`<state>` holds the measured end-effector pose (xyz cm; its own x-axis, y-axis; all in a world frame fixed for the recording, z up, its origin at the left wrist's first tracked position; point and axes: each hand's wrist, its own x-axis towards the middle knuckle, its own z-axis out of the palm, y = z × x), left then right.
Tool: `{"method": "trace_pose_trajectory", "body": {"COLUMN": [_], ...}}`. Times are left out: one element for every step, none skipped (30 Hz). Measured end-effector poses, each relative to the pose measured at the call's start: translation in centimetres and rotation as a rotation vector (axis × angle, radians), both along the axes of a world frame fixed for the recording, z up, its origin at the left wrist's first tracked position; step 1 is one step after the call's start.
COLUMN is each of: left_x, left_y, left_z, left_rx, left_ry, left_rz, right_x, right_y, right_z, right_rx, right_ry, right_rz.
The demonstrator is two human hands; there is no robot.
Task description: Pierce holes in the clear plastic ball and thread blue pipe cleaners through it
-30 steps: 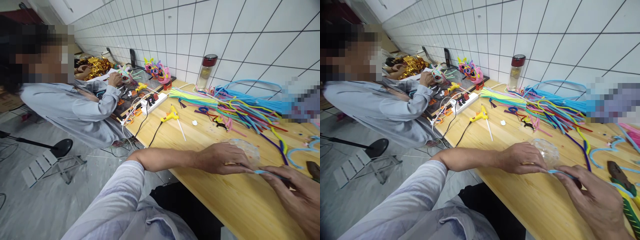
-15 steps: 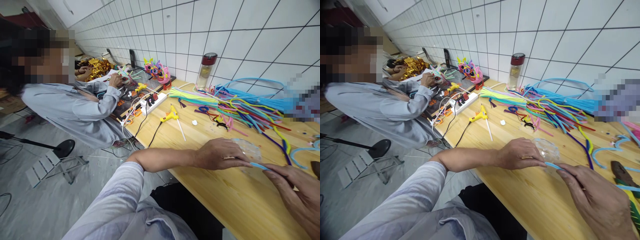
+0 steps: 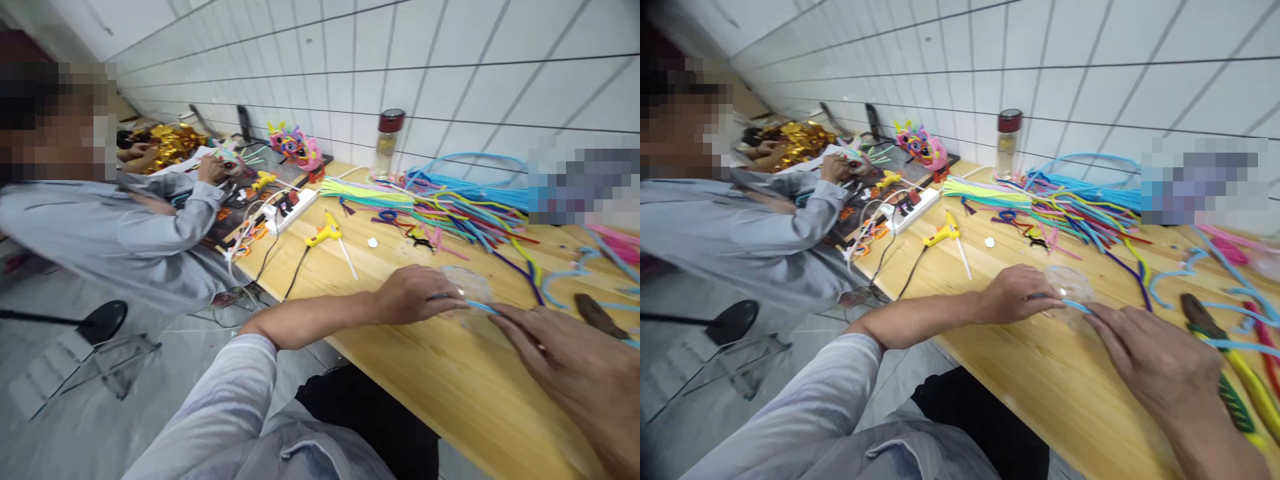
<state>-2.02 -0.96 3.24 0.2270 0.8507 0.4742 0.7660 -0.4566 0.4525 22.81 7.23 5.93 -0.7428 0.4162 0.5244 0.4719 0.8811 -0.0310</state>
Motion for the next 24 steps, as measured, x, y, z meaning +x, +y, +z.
{"method": "trace_pose_trajectory", "body": {"left_x": [0.0, 0.0, 0.0, 0.1, 0.1, 0.2, 0.3, 0.3, 0.3, 0.4, 0.3, 0.3, 0.2, 0.1, 0.0, 0.0, 0.0, 0.0, 0.0, 0.1, 0.1, 0.2, 0.2, 0.2], "left_y": [0.0, 0.0, 0.0, 0.0, 0.0, 0.0, 0.0, -0.1, -0.1, -0.2, -0.4, -0.4, -0.5, -0.5, -0.5, -0.5, -0.4, -0.4, -0.3, -0.3, -0.2, -0.2, -0.2, -0.1], "left_z": [-0.2, -0.3, -0.5, -0.6, -0.7, -0.7, -0.7, -0.7, -0.6, -0.5, -0.5, -0.4, -0.3, -0.2, -0.2, -0.2, -0.2, -0.2, -0.2, -0.2, -0.2, -0.2, -0.1, -0.1], "left_rx": [0.007, 0.021, 0.046, 0.056, 0.05, 0.043, 0.034, 0.029, 0.037, 0.06, 0.095, 0.148, 0.203, 0.241, 0.27, 0.289, 0.297, 0.297, 0.29, 0.278, 0.262, 0.244, 0.222, 0.199], "left_ry": [-0.008, -0.012, -0.023, -0.03, -0.025, -0.016, 0.0, 0.019, 0.035, 0.042, 0.039, 0.02, -0.014, -0.052, -0.099, -0.155, -0.212, -0.264, -0.308, -0.342, -0.368, -0.39, -0.409, -0.427], "left_rz": [0.003, -0.006, -0.02, -0.048, -0.065, -0.073, -0.075, -0.065, -0.048, -0.032, -0.009, 0.005, -0.002, -0.02, -0.035, -0.049, -0.058, -0.066, -0.074, -0.083, -0.091, -0.099, -0.101, -0.099], "right_x": [-0.5, -0.8, -1.0, -1.0, -1.0, -0.9, -0.8, -0.8, -0.7, -0.8, -0.8, -0.9, -1.0, -1.1, -1.1, -1.2, -1.2, -1.2, -1.2, -1.2, -1.2, -1.2, -1.3, -1.3], "right_y": [0.3, 0.5, 0.7, 0.8, 0.8, 0.7, 0.5, 0.3, 0.0, -0.2, -0.4, -0.5, -0.5, -0.6, -0.5, -0.5, -0.4, -0.3, -0.3, -0.2, -0.2, -0.2, -0.1, 0.0], "right_z": [-0.1, -0.2, -0.1, 0.1, 0.3, 0.5, 0.7, 0.9, 1.1, 1.3, 1.4, 1.5, 1.5, 1.5, 1.5, 1.4, 1.4, 1.3, 1.2, 1.2, 1.1, 1.0, 1.0, 0.9], "right_rx": [0.088, 0.14, 0.171, 0.192, 0.206, 0.214, 0.219, 0.22, 0.216, 0.21, 0.203, 0.2, 0.202, 0.2, 0.197, 0.19, 0.18, 0.171, 0.163, 0.158, 0.155, 0.153, 0.15, 0.147], "right_ry": [0.004, 0.044, 0.067, 0.084, 0.095, 0.094, 0.088, 0.079, 0.068, 0.063, 0.061, 0.068, 0.082, 0.097, 0.118, 0.142, 0.166, 0.191, 0.212, 0.228, 0.24, 0.248, 0.253, 0.258], "right_rz": [0.099, 0.134, 0.157, 0.17, 0.167, 0.16, 0.151, 0.139, 0.129, 0.124, 0.12, 0.122, 0.129, 0.138, 0.15, 0.161, 0.172, 0.18, 0.183, 0.183, 0.182, 0.178, 0.175, 0.173]}}
